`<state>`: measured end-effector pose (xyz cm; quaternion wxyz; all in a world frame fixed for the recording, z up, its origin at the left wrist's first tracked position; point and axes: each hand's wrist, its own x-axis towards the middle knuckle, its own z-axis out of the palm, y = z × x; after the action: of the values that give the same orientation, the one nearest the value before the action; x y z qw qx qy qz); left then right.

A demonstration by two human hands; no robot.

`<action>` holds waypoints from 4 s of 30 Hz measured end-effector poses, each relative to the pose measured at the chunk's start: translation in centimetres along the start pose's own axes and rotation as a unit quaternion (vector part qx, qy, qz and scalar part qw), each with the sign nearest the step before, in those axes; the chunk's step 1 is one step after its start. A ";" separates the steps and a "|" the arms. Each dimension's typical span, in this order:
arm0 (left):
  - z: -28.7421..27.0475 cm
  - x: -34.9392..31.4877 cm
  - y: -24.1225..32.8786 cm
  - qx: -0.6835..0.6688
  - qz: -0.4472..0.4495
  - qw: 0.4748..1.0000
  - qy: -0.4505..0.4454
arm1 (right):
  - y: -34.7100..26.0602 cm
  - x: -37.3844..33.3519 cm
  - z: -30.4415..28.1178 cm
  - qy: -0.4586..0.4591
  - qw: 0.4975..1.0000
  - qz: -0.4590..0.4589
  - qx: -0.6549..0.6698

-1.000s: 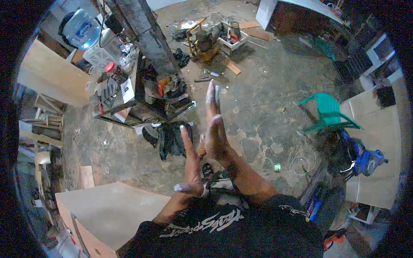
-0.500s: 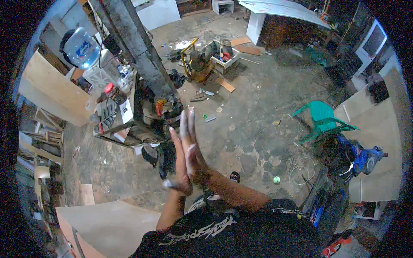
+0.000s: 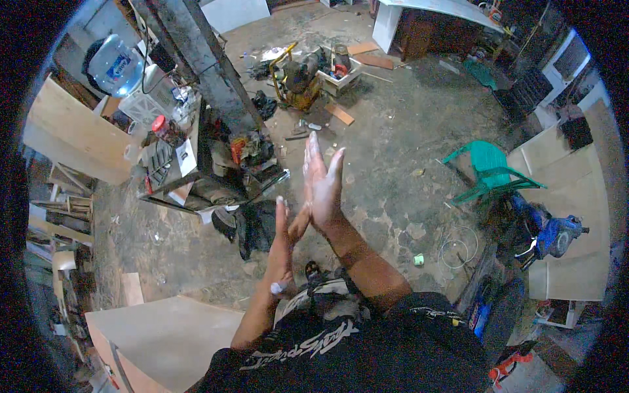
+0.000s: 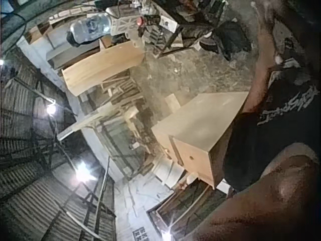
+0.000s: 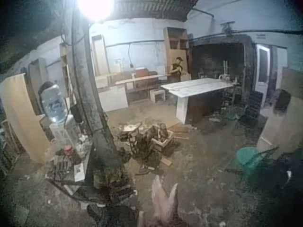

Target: The person cleans their hands by rubbing them together, taking a cloth from another person, pouring liquid from a bottle onto the cloth, and wiping their fingers and hands with the cloth.

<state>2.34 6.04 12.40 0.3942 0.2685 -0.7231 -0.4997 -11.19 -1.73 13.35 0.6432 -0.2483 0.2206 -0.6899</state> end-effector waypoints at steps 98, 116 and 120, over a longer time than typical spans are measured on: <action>28.5 100.1 -25.8 -0.376 -0.072 0.878 -0.288 | -55.1 61.8 -44.0 0.472 0.842 -0.108 -0.239; 40.4 132.3 -29.0 -0.031 -0.207 0.950 -0.233 | -75.4 84.9 -59.8 0.429 0.873 -0.148 -0.180; 40.8 136.1 -30.4 -0.147 -0.207 0.935 -0.247 | -76.7 87.5 -61.7 0.396 0.890 -0.174 -0.144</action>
<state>-106.22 -90.45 17.35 0.1265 0.2196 -0.6449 -0.7210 -113.82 -84.17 18.26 0.3290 -0.0789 0.5072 -0.7926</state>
